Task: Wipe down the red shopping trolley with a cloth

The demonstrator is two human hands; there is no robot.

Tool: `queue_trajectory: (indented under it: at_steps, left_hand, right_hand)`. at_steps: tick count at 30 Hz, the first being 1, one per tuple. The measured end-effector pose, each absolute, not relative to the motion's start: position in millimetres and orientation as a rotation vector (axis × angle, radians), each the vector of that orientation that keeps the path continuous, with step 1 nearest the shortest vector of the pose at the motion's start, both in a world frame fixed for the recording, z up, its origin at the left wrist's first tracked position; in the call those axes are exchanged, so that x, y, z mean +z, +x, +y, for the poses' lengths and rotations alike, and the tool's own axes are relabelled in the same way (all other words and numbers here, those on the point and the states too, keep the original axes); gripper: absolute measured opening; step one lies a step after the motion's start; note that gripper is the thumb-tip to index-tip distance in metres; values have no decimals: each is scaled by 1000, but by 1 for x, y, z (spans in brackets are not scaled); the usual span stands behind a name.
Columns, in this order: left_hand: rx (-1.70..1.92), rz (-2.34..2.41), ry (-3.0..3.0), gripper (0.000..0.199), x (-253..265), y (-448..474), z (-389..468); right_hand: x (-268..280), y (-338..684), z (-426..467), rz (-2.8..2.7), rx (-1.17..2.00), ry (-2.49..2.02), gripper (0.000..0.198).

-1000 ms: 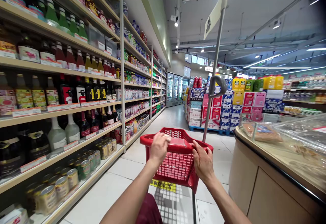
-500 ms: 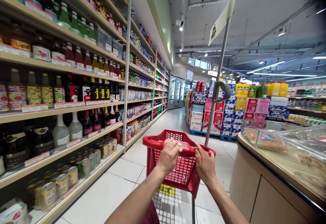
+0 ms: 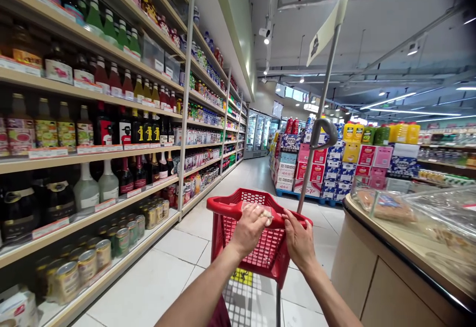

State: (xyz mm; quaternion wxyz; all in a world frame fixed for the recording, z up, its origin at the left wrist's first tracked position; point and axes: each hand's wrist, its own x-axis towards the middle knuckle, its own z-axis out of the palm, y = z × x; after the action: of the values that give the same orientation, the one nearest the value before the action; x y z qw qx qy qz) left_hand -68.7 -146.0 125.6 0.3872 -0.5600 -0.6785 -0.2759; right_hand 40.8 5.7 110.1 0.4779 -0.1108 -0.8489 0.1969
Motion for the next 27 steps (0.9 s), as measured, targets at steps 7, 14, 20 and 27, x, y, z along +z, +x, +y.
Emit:
queue_trajectory:
  at_steps: [7, 14, 20, 27]
  left_hand:
    - [-886, -1953, -1101, 24, 151, -85, -150]
    - [-717, -1881, -1424, 23, 150, -56, -123]
    - [-765, -1963, -1220, 19, 150, -64, -119]
    - [-695, -1851, -1411, 21, 140, -62, -116]
  right_hand:
    - [109, 42, 3, -2048, 471, -243, 44]
    - [98, 40, 22, -1968, 386, -323, 46]
    - [95, 37, 29, -2007, 387, -320, 46]
    - [99, 45, 23, -2061, 453, -318, 46]
